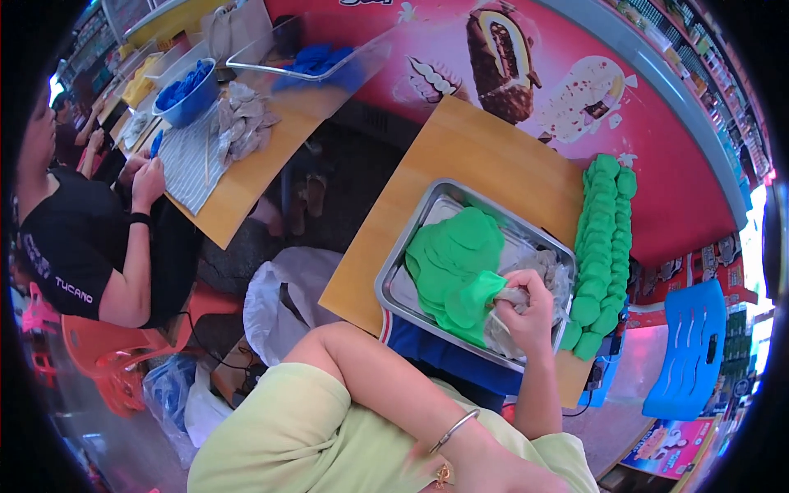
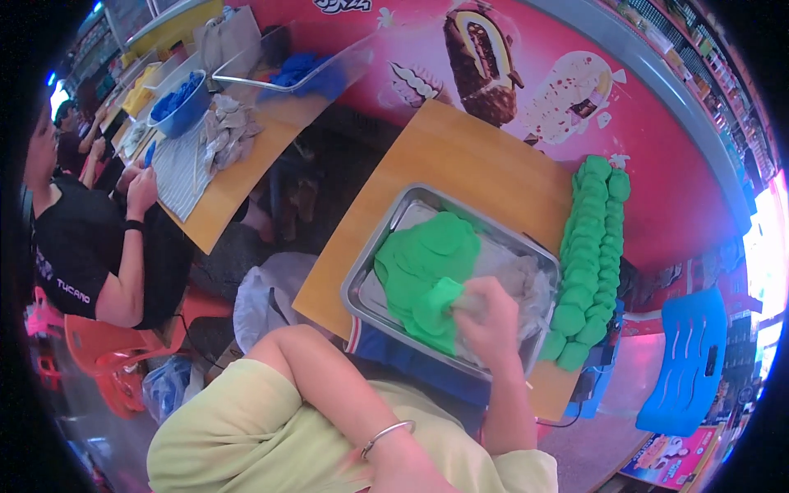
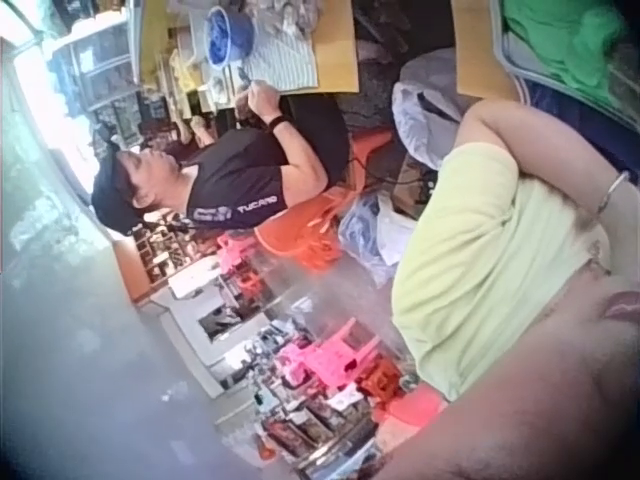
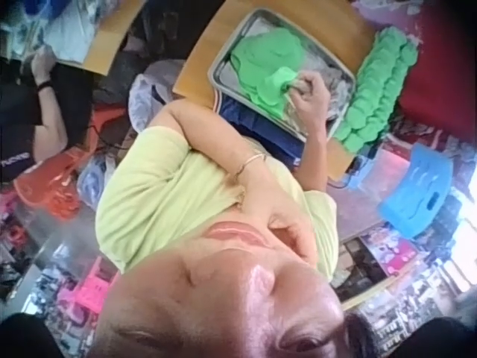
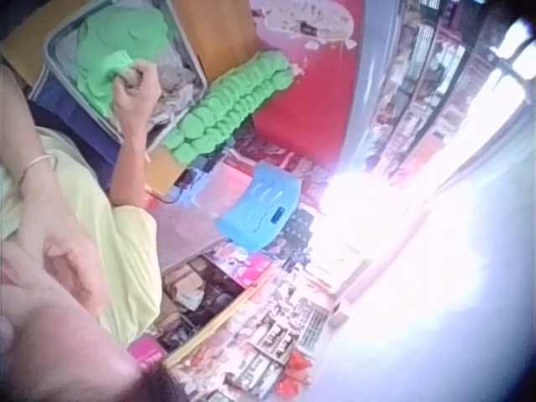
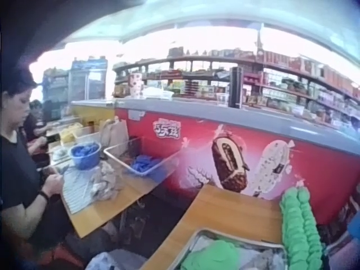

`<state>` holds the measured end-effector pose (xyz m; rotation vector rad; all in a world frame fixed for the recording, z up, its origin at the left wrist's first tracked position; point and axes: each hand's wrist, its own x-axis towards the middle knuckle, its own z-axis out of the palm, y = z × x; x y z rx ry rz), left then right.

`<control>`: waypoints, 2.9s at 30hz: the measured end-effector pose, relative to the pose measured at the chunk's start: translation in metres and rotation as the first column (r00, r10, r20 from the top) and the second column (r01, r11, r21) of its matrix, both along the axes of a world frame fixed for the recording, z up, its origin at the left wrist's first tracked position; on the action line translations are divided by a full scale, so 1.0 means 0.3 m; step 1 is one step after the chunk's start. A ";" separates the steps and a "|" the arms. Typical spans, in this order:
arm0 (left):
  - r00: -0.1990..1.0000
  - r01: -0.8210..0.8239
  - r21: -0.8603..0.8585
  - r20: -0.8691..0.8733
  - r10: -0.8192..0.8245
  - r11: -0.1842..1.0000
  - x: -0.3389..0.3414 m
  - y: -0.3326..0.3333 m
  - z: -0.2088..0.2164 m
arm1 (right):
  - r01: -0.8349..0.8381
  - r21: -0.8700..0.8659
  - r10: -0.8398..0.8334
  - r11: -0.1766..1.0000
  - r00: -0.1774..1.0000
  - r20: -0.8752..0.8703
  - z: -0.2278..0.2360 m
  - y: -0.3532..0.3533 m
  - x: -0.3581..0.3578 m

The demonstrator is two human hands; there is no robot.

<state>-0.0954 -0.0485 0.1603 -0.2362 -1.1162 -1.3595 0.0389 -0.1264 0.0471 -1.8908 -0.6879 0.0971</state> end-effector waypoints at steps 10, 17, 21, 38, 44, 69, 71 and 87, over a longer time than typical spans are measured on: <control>0.943 -0.330 -0.076 -0.082 0.324 0.941 -0.020 -0.001 0.012 | -0.063 -0.035 0.064 0.997 0.997 0.034 0.012 0.020 -0.003; 0.416 -0.296 -0.336 0.798 0.437 0.894 0.143 0.060 0.010 | -0.017 -0.058 0.022 0.998 0.997 0.080 0.020 0.028 0.014; -0.394 -0.918 -0.258 0.540 0.743 -0.300 0.158 0.218 -0.138 | 0.039 -0.115 -0.033 0.993 0.998 0.060 0.048 0.033 0.031; -0.718 -0.305 -0.474 0.684 -0.128 -0.826 0.260 0.365 -0.426 | -0.192 -0.202 0.219 0.960 0.968 0.124 0.059 0.051 0.041; -0.015 -0.771 0.388 0.781 0.624 -0.505 0.255 0.414 -0.477 | -0.265 -0.133 0.280 0.955 0.954 0.111 0.062 0.044 0.038; -0.295 -0.636 -0.092 0.946 0.131 -0.766 0.242 0.394 -0.522 | -0.306 -0.287 0.359 0.908 0.920 0.155 -0.023 0.048 0.046; -0.240 -0.646 -0.071 0.964 0.115 -0.760 0.236 0.396 -0.528 | -0.298 -0.316 0.373 0.901 0.904 0.210 -0.058 0.050 0.043; -0.081 -0.438 0.689 0.609 0.789 -0.577 0.230 0.337 -0.574 | 0.036 -0.402 0.142 0.915 0.904 0.404 -0.069 0.100 -0.012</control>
